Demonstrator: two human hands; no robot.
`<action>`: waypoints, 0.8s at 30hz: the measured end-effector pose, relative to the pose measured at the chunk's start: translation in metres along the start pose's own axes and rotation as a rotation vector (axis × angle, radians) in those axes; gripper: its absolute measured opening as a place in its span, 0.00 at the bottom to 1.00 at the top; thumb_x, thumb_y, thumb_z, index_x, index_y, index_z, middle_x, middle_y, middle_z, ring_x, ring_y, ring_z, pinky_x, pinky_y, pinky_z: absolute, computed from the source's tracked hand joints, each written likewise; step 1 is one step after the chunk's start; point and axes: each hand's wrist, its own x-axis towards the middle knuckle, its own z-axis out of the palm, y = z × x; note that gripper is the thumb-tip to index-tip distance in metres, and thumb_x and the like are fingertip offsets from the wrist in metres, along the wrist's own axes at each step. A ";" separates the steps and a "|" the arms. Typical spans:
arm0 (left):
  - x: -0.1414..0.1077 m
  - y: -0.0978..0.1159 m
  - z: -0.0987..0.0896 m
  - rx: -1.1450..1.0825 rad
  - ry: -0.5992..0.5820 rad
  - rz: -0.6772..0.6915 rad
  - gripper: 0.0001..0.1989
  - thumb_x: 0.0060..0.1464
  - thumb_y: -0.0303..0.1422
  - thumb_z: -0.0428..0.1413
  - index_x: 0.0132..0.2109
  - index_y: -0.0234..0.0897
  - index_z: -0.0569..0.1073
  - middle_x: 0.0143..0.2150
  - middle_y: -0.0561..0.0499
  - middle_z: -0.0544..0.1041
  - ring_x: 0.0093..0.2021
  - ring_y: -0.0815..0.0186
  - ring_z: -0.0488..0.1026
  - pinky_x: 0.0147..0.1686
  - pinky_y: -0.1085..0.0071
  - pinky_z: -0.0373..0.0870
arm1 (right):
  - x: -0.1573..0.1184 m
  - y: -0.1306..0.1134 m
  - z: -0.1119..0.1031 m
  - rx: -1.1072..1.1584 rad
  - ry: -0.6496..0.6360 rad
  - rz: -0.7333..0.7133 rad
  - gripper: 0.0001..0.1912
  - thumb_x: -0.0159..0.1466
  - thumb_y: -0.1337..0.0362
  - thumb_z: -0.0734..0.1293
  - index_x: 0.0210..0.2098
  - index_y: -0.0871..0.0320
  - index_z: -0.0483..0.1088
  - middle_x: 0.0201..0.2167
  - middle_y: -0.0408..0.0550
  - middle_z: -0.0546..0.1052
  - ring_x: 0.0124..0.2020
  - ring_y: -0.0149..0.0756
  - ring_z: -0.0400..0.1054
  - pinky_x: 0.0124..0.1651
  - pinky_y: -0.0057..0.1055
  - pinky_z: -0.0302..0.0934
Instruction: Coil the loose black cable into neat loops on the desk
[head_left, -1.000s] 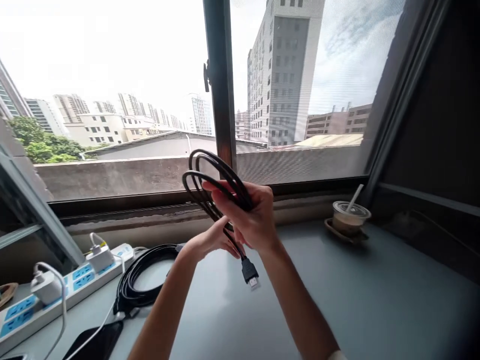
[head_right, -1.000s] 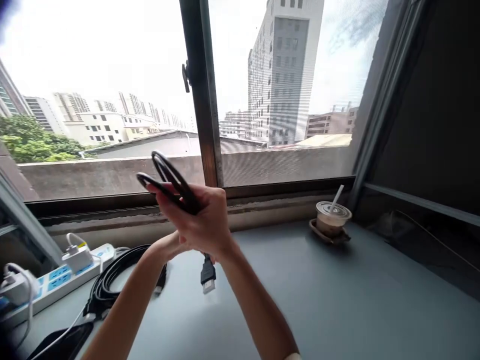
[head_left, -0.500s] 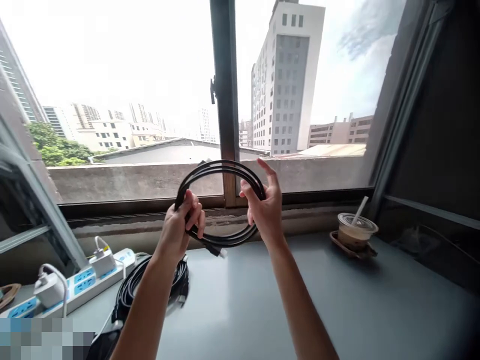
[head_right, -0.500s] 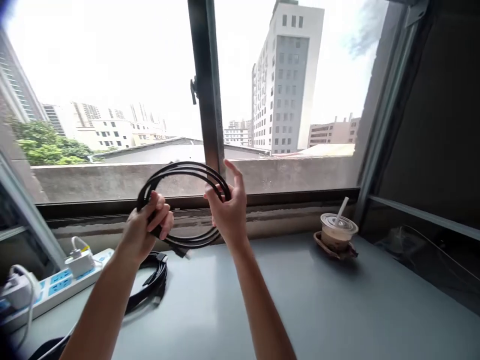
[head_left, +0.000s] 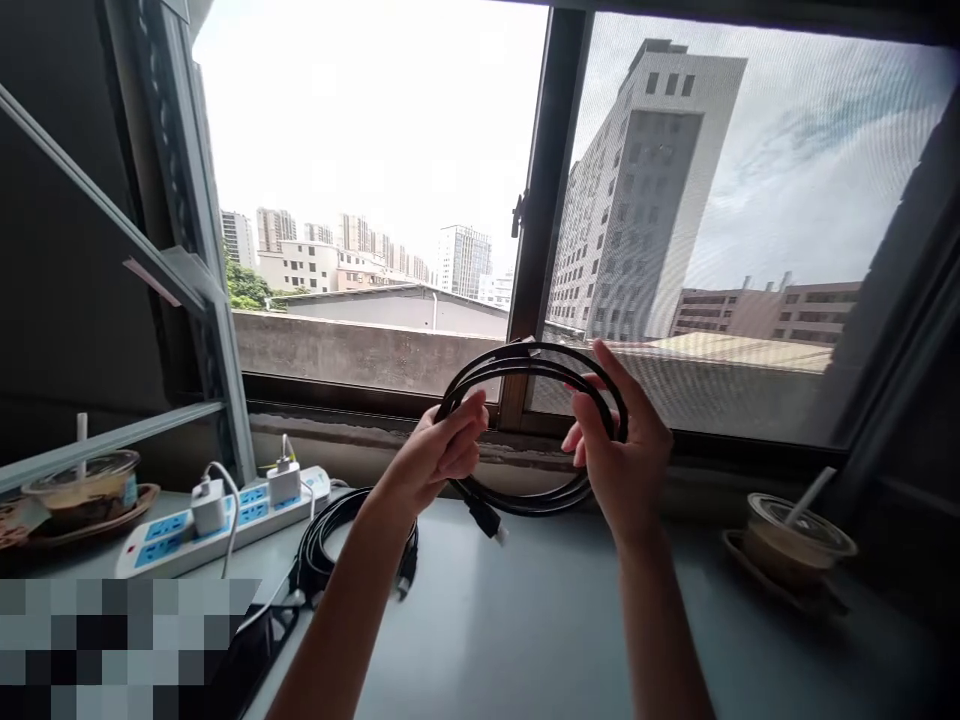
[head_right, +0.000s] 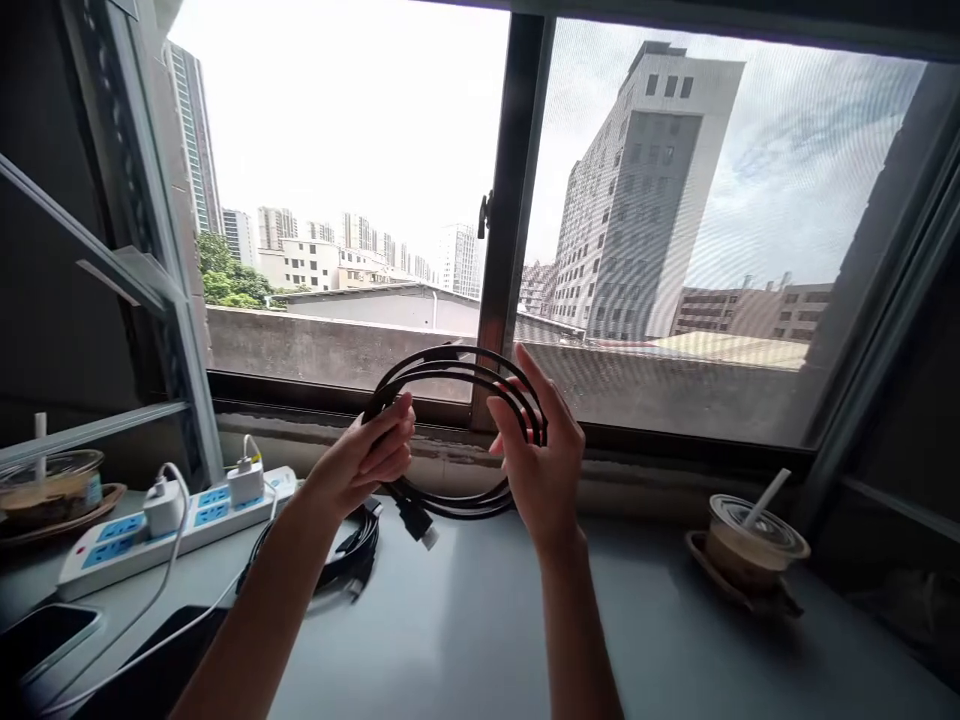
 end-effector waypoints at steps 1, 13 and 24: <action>-0.001 0.001 0.000 0.018 -0.005 -0.013 0.21 0.45 0.45 0.62 0.23 0.33 0.66 0.09 0.63 0.49 0.10 0.81 0.42 0.11 0.82 0.41 | 0.000 0.000 0.000 -0.016 0.010 -0.018 0.23 0.59 0.57 0.66 0.54 0.46 0.66 0.40 0.46 0.73 0.14 0.20 0.60 0.13 0.21 0.57; -0.001 0.009 -0.004 -0.204 -0.190 -0.122 0.24 0.57 0.47 0.47 0.19 0.36 0.62 0.10 0.61 0.44 0.10 0.77 0.39 0.11 0.78 0.38 | 0.004 0.002 0.000 0.011 0.000 -0.116 0.12 0.62 0.64 0.64 0.45 0.50 0.73 0.33 0.42 0.71 0.18 0.21 0.61 0.17 0.23 0.55; 0.003 -0.002 0.008 -0.135 -0.120 -0.120 0.18 0.61 0.42 0.44 0.34 0.34 0.71 0.12 0.62 0.44 0.12 0.77 0.41 0.12 0.79 0.40 | 0.013 0.016 -0.006 -0.037 0.007 -0.044 0.10 0.61 0.61 0.65 0.40 0.55 0.75 0.32 0.45 0.73 0.32 0.30 0.67 0.31 0.26 0.60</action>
